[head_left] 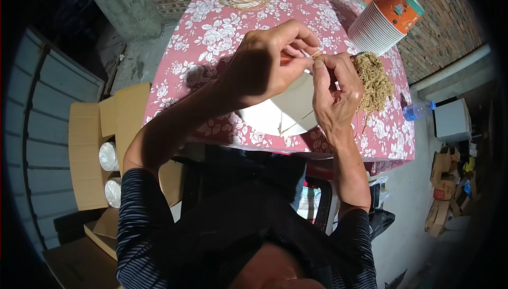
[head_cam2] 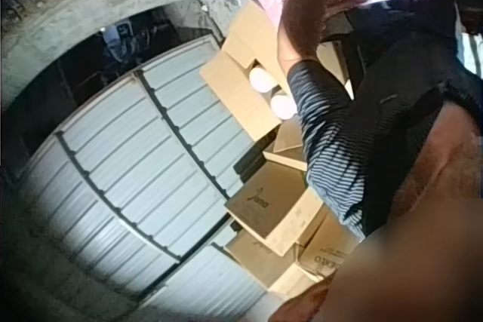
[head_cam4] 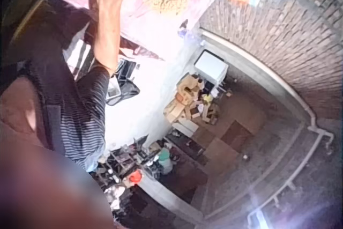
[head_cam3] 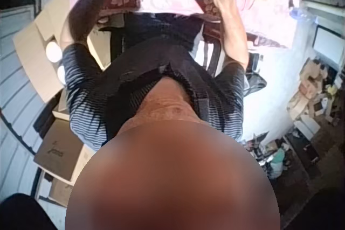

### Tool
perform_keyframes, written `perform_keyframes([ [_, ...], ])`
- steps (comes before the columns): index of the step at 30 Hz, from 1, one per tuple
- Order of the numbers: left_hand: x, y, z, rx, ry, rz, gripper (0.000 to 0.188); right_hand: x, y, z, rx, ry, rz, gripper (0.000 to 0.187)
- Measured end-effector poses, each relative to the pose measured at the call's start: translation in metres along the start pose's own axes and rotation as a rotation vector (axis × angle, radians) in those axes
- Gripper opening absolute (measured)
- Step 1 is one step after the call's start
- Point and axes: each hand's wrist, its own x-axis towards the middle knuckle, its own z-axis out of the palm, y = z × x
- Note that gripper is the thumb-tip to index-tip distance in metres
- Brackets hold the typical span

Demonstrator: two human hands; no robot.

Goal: Placing thin brown fiber material into paper cups and securing it with a small stick.

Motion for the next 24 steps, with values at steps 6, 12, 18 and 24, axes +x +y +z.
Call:
perform_keyframes([
  [6,-0.007,0.007,0.001,0.189,0.057,0.053,0.026,-0.001,0.004,0.005,0.111,0.011,0.092,0.002],
  [12,0.001,-0.014,0.009,0.174,0.221,0.037,0.027,0.001,0.010,0.009,0.037,0.036,0.028,0.003],
  [18,0.014,-0.021,0.006,0.100,0.205,0.018,0.027,0.003,0.013,0.010,-0.097,0.091,-0.144,0.014],
  [24,0.025,-0.028,-0.007,0.100,0.095,-0.118,0.031,0.007,0.013,0.006,-0.185,0.030,-0.195,0.024],
])
